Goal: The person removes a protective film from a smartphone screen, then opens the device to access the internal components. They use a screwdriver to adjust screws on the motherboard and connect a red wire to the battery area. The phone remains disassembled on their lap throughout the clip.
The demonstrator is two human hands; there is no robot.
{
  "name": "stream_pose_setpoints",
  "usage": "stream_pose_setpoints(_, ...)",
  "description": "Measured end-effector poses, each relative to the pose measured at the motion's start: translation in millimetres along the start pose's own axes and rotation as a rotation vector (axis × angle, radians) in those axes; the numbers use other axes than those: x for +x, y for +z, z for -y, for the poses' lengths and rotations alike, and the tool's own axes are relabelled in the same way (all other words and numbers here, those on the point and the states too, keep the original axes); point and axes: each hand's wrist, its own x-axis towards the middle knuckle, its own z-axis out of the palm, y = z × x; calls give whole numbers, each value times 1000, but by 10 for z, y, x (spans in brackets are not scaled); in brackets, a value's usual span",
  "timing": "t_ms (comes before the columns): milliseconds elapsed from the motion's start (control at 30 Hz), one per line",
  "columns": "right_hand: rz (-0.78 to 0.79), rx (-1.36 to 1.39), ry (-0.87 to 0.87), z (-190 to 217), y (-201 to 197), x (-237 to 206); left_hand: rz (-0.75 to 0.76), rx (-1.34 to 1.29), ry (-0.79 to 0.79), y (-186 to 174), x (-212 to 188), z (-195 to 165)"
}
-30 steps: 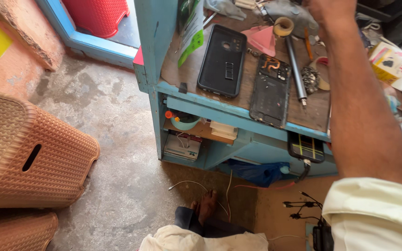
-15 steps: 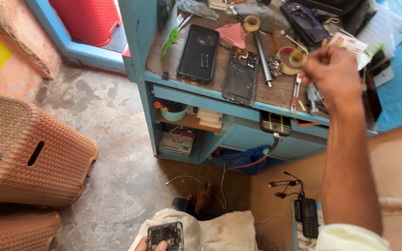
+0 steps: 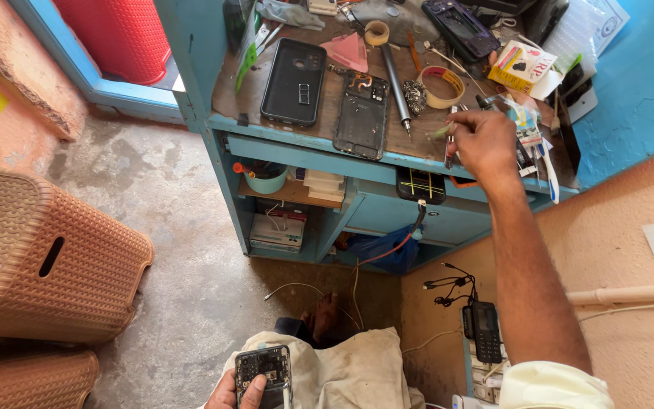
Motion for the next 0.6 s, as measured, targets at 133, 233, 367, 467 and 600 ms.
stream_pose_setpoints(133,7,-76,-31,39,-83,5,-18,10,7,4,-11,51)
stream_pose_setpoints(233,-17,-68,28,9,-113,28,-30,-3,26,2,-20,64)
stream_pose_setpoints(367,-60,-43,-69,-148,-162,77,-17,24,79,10,-13,57)
stream_pose_setpoints(467,-132,41,-39,-309,-289,129,-14,21,117,13,-17,54)
stream_pose_setpoints(600,-202,272,129,-464,-624,203,-39,82,56,-2,-22,41)
